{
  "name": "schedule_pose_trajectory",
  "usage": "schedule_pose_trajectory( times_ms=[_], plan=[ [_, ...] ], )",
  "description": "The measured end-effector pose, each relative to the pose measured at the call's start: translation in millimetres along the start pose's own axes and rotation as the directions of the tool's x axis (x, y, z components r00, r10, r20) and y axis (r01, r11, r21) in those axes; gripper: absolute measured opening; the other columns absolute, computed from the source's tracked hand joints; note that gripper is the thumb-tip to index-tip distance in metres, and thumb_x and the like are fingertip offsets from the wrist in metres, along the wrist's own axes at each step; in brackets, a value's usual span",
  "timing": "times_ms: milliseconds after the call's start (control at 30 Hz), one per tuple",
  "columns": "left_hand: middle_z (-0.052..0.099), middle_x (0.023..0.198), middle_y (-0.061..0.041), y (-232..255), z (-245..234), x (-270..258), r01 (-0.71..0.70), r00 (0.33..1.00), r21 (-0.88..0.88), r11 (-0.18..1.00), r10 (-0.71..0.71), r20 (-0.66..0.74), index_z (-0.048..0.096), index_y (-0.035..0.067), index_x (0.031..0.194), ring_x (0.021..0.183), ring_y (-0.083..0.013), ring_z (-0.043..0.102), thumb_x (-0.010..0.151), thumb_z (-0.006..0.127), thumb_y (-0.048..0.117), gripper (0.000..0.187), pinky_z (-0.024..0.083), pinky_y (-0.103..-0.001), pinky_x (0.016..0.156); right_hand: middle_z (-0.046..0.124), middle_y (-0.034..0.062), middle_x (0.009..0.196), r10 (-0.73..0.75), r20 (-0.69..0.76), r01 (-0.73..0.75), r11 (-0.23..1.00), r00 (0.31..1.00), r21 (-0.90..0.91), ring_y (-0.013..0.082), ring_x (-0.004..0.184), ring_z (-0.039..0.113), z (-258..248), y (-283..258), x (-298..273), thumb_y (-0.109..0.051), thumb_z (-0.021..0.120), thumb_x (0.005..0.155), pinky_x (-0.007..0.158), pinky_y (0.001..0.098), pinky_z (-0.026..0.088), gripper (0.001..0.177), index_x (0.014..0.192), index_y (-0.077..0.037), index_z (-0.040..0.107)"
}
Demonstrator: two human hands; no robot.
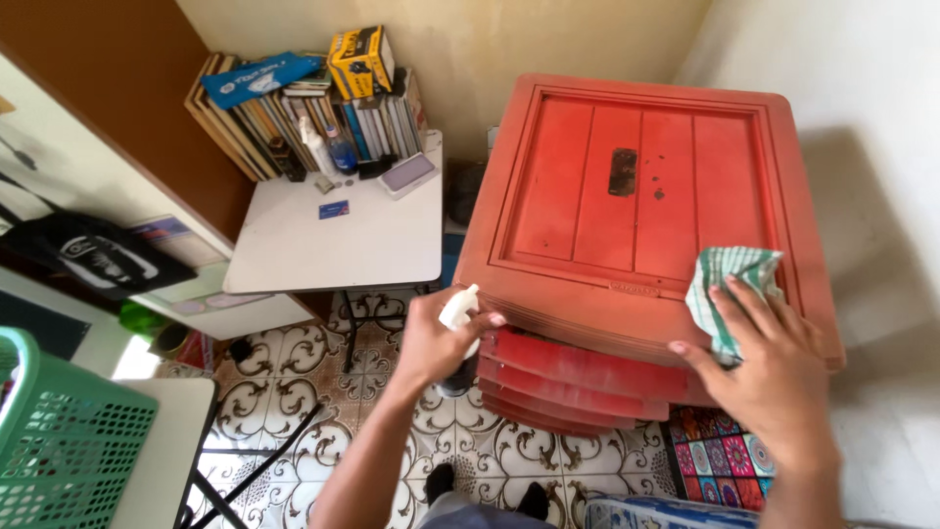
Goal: The person retrieves a spray bottle and a cloth from a green basket, then repeatedly sprays and wipes the top of a red plastic storage unit. The person folds the cloth on a nearby white table before resuming cleaning the red unit's lid.
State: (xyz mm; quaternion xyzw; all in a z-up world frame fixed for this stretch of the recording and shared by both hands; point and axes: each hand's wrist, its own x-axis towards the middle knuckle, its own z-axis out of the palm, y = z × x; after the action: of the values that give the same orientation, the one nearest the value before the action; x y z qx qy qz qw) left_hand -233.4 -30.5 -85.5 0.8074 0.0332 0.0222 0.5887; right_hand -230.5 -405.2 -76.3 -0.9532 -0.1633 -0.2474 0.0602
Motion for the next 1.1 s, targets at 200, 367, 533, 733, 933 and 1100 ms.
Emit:
schedule_pose_trajectory(
  times_ms=[200, 367, 533, 733, 933, 1100],
  plan=[
    [0.076, 0.085, -0.005, 1, 18, -1, -0.362, 0.932, -0.159, 0.919, 0.353, -0.083, 0.077, 0.007, 0.1, 0.064, -0.0104, 0.071, 0.088, 0.079, 0.032, 0.028, 0.058, -0.028, 0.053, 0.055, 0.0179, 0.146, -0.033, -0.067, 0.035, 0.999, 0.997, 0.025, 0.0408, 0.133, 0.053, 3, -64, 12, -0.077, 0.063, 0.073, 0.114, 0.057, 0.044, 0.1, 0.141, -0.003, 0.054],
    [0.076, 0.098, -0.004, 49, -3, 11, -0.566, 0.818, -0.255, 0.784, 0.573, -0.055, 0.074, 0.008, 0.104, 0.077, -0.01, 0.072, 0.092, 0.079, 0.032, 0.028, 0.059, -0.026, 0.066, 0.053, 0.0151, 0.151, 0.02, 0.045, -0.023, 0.998, 0.999, 0.066, 0.0438, 0.139, 0.048, 4, -89, 27, -0.062, 0.067, 0.077, 0.11, 0.0547, 0.039, 0.082, 0.14, -0.011, 0.057],
    [0.076, 0.101, -0.005, 92, 0, 50, -0.704, 0.71, -0.134, 0.698, 0.696, -0.106, 0.076, 0.005, 0.109, 0.083, -0.0123, 0.069, 0.093, 0.082, 0.026, 0.027, 0.055, -0.026, 0.072, 0.059, 0.0128, 0.15, 0.01, 0.008, -0.012, 0.963, 1.0, 0.27, 0.0364, 0.139, 0.053, 18, -87, 41, -0.046, 0.064, 0.095, 0.117, 0.0498, 0.041, 0.053, 0.135, -0.012, 0.066],
    [0.072, 0.129, -0.011, 96, 8, 67, -0.7, 0.676, -0.323, 0.637, 0.737, -0.01, 0.067, 0.002, 0.135, 0.118, -0.0112, 0.067, 0.097, 0.08, 0.01, 0.041, 0.054, -0.029, 0.103, 0.062, 0.0144, 0.147, 0.215, -0.092, -0.208, 0.975, 0.972, 0.074, 0.0352, 0.136, 0.057, 36, -90, 52, -0.041, 0.061, 0.102, 0.117, 0.0515, 0.043, 0.045, 0.133, -0.009, 0.069],
    [0.053, 0.151, -0.008, 88, -3, 66, -0.528, 0.631, -0.57, 0.63, 0.74, 0.233, 0.045, 0.005, 0.152, 0.097, -0.0075, 0.069, 0.091, 0.074, 0.005, 0.068, 0.055, -0.028, 0.096, 0.057, 0.0178, 0.148, 0.292, -0.039, -0.289, 0.955, 0.956, 0.059, 0.046, 0.136, 0.05, 35, -79, 59, -0.056, 0.064, 0.093, 0.112, 0.0536, 0.039, 0.064, 0.133, -0.006, 0.068],
    [0.062, 0.144, -0.011, 76, -14, 43, -0.651, 0.669, -0.353, 0.672, 0.728, 0.152, 0.051, 0.004, 0.148, 0.103, -0.0102, 0.059, 0.09, 0.077, 0.007, 0.064, 0.051, -0.029, 0.089, 0.053, 0.0155, 0.154, 0.272, 0.043, -0.272, 0.962, 0.961, 0.011, 0.0465, 0.14, 0.046, 37, -76, 56, -0.06, 0.058, 0.095, 0.115, 0.0524, 0.037, 0.069, 0.138, -0.007, 0.064]
  ],
)
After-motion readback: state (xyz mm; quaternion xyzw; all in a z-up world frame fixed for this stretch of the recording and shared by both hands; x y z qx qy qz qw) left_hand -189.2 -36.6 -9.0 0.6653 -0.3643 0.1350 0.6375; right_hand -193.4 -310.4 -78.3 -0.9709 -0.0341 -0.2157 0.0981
